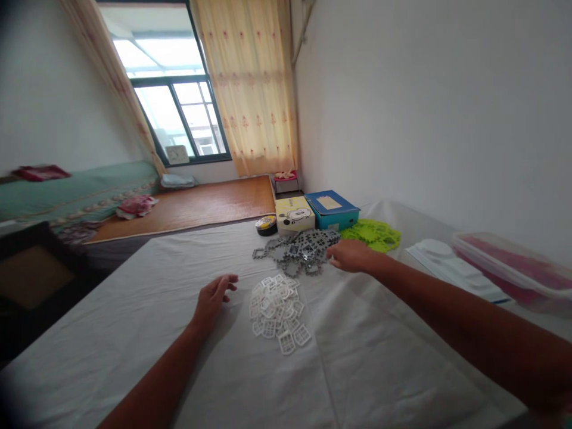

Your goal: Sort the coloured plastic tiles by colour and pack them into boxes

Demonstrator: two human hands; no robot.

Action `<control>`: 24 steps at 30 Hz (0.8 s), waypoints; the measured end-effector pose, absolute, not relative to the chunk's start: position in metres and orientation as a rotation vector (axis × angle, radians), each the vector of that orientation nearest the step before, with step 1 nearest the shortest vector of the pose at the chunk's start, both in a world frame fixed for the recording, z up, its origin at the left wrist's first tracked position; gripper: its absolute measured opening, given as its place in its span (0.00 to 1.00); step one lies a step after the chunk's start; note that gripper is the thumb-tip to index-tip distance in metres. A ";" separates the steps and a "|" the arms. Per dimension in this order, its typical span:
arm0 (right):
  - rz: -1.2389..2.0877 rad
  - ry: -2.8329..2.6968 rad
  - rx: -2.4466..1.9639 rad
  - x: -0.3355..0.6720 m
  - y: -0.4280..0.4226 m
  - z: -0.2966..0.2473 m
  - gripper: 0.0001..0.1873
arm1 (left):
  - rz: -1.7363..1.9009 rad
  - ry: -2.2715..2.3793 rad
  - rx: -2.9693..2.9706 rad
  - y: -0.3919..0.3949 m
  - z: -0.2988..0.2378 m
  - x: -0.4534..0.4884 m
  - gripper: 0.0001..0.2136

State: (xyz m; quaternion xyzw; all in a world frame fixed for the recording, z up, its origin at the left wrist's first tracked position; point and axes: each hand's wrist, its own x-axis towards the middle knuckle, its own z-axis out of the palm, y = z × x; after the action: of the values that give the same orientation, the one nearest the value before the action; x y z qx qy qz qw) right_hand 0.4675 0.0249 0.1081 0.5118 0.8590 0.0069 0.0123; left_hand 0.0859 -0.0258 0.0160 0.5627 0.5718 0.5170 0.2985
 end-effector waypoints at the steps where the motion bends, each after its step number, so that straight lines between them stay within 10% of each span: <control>1: 0.034 2.667 1.585 0.466 0.033 0.106 0.13 | 1.387 1.515 1.499 -0.025 0.015 0.084 0.24; 24: 0.597 2.507 1.991 0.541 0.210 0.084 0.20 | 1.342 1.499 1.533 -0.024 0.015 0.082 0.20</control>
State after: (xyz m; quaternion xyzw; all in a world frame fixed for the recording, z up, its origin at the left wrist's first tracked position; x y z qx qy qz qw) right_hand 0.5415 0.2100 0.0844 0.6103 0.7686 0.1830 -0.0576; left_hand 0.0823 -0.0243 0.0150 0.5780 0.5651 0.5059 0.3012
